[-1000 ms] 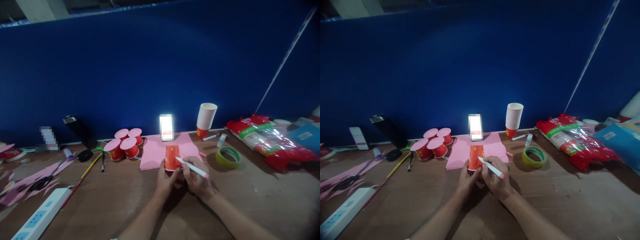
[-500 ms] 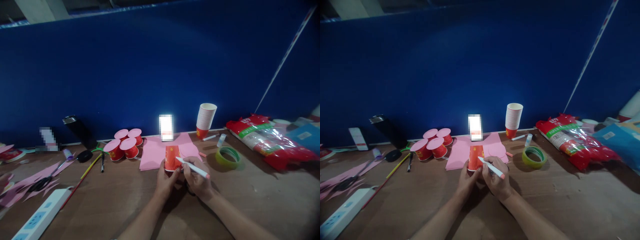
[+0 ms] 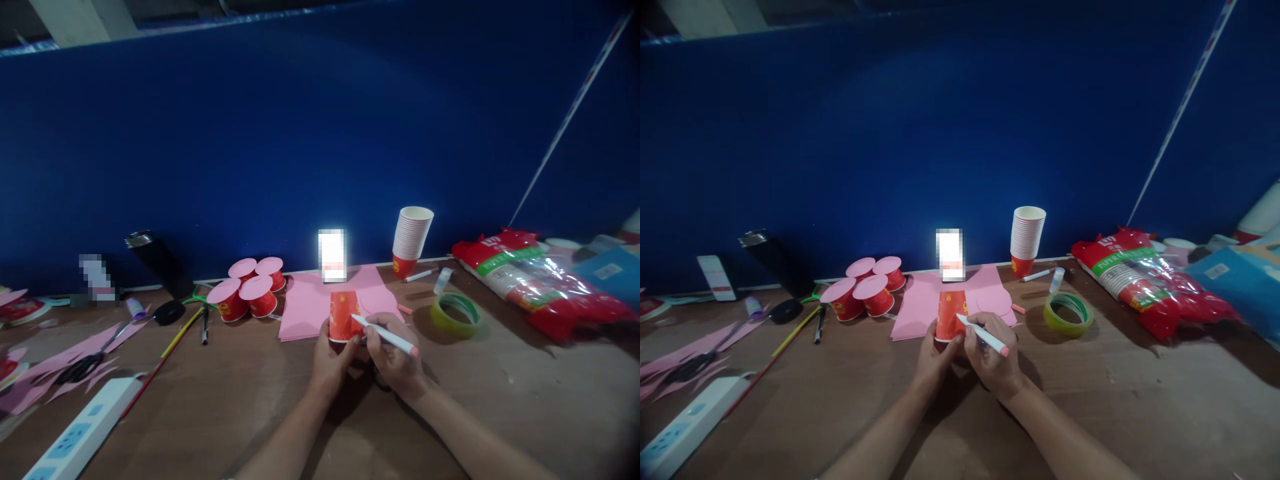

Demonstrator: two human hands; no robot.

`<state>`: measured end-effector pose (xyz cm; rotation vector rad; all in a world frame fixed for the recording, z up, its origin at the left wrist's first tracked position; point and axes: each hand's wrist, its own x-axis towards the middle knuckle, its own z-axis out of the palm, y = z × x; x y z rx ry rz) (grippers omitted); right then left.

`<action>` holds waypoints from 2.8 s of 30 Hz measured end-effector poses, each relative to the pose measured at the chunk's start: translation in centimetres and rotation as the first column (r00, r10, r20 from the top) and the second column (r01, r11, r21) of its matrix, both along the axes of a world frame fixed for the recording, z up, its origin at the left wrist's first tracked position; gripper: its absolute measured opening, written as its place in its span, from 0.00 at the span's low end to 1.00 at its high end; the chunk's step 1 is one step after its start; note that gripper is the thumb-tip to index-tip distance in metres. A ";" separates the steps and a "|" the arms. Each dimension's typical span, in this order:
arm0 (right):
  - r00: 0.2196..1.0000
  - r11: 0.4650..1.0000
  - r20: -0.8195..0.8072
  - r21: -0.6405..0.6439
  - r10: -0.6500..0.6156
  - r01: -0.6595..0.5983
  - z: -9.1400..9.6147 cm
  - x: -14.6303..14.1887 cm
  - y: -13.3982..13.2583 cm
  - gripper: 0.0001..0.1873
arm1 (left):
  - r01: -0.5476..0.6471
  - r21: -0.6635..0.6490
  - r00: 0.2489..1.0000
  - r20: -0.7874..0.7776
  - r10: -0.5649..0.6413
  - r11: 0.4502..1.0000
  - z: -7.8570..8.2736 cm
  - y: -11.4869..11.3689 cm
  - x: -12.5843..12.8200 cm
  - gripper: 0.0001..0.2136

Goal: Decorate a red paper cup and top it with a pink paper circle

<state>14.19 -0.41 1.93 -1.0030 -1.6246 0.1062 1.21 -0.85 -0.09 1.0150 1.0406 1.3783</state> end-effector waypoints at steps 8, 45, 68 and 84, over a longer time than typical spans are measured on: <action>1.000 1.000 -0.016 0.014 0.025 -0.025 0.1 -0.1 -0.3 0.03 | -0.003 0.011 1.000 0.019 0.003 1.000 0.0 0.1 0.1 0.28; 1.000 0.999 0.002 0.046 -0.007 0.006 0.1 -0.3 0.0 0.03 | -0.016 0.049 1.000 -0.003 0.016 0.999 -1.1 0.4 0.1 0.29; 0.999 0.998 -0.006 0.055 -0.040 0.040 0.2 -0.1 0.2 0.04 | -0.001 0.117 0.990 -0.142 0.017 0.993 -1.7 0.3 0.0 0.27; 1.000 1.000 0.000 0.022 -0.013 0.013 -0.1 -0.2 -0.1 0.05 | -0.036 0.067 0.993 -0.107 0.043 0.997 -1.5 0.5 0.1 0.29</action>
